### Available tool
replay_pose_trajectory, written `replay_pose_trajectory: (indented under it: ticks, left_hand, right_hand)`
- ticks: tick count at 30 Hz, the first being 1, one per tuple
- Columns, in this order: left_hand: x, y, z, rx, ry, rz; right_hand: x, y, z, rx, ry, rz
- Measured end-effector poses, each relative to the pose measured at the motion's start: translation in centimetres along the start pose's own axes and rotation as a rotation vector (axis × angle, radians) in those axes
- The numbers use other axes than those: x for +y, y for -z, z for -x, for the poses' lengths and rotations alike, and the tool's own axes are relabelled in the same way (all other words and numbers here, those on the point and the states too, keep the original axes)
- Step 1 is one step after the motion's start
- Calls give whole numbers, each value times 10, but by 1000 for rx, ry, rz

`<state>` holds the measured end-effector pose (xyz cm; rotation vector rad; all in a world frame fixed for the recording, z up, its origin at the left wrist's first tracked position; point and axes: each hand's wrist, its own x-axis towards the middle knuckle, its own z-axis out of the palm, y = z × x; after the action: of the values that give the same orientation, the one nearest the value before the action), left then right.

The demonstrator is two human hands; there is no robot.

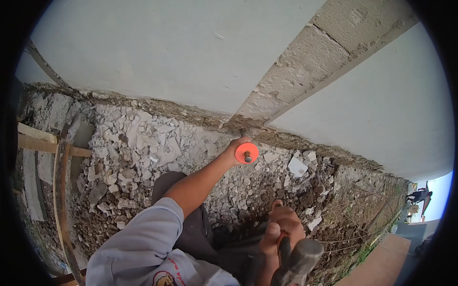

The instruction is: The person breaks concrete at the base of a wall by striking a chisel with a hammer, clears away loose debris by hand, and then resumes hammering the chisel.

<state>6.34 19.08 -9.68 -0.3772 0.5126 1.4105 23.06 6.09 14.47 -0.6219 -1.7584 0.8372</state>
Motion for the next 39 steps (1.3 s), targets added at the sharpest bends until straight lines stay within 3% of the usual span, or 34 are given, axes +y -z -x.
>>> replay_pose_trajectory:
  ticks: [1, 2, 4, 6, 8, 10, 14, 15, 18, 21, 22, 25, 27, 31, 34, 36, 38, 39]
  left_hand:
    - [3, 1, 0, -8, -5, -1]
    - [6, 3, 1, -8, -14, 4]
    - [5, 5, -3, -91, -13, 40]
    - [-9, 8, -3, -57, 0, 14]
    - [8, 7, -4, -10, -28, 9]
    - [1, 9, -6, -56, -60, 12]
    - [-1, 6, -7, 44, 11, -89]
    - [-2, 6, -4, 47, 14, -90]
    - [-3, -1, 5, 37, -12, -107]
    - [-6, -1, 5, -3, 10, -74]
    - [-8, 4, -3, 26, 1, -79]
    - [-13, 9, -7, 50, -11, -170]
    - [-14, 12, -4, 56, -25, -282]
    - [-23, -2, 12, 99, -147, -283]
    - [-23, -3, 17, 72, -137, -306]
    - [-28, -1, 24, -51, -165, -350]
    - [-29, -3, 28, -68, -178, -392]
    - [-30, -5, 31, -85, -191, -429]
  right_hand:
    - [12, 3, -2, 15, 161, -116]
    - [30, 2, 2, 8, 163, -123]
    - [84, 0, 20, -243, 166, 777]
    - [147, 5, 62, -376, -912, 459]
    - [125, -1, 66, -250, -845, 445]
    - [112, 3, 57, -168, -905, 341]
    - [48, 34, 28, -82, -511, 332]
    - [34, 40, 13, -212, -337, 406]
    - [10, 21, -3, -130, -223, 165]
    - [32, 22, 28, -156, -276, 192]
    - [32, 20, 42, -182, -378, 494]
    - [32, 17, 66, -153, -345, 516]
    - [41, 21, 91, -12, -746, 29]
    - [48, 50, 116, -105, -693, 176]
    - [39, 57, 112, -3, -631, 210]
    - [36, 57, 111, -29, -605, 278]
    - [15, 41, 92, 33, -384, 376]
    - [18, 43, 99, -4, -491, 404]
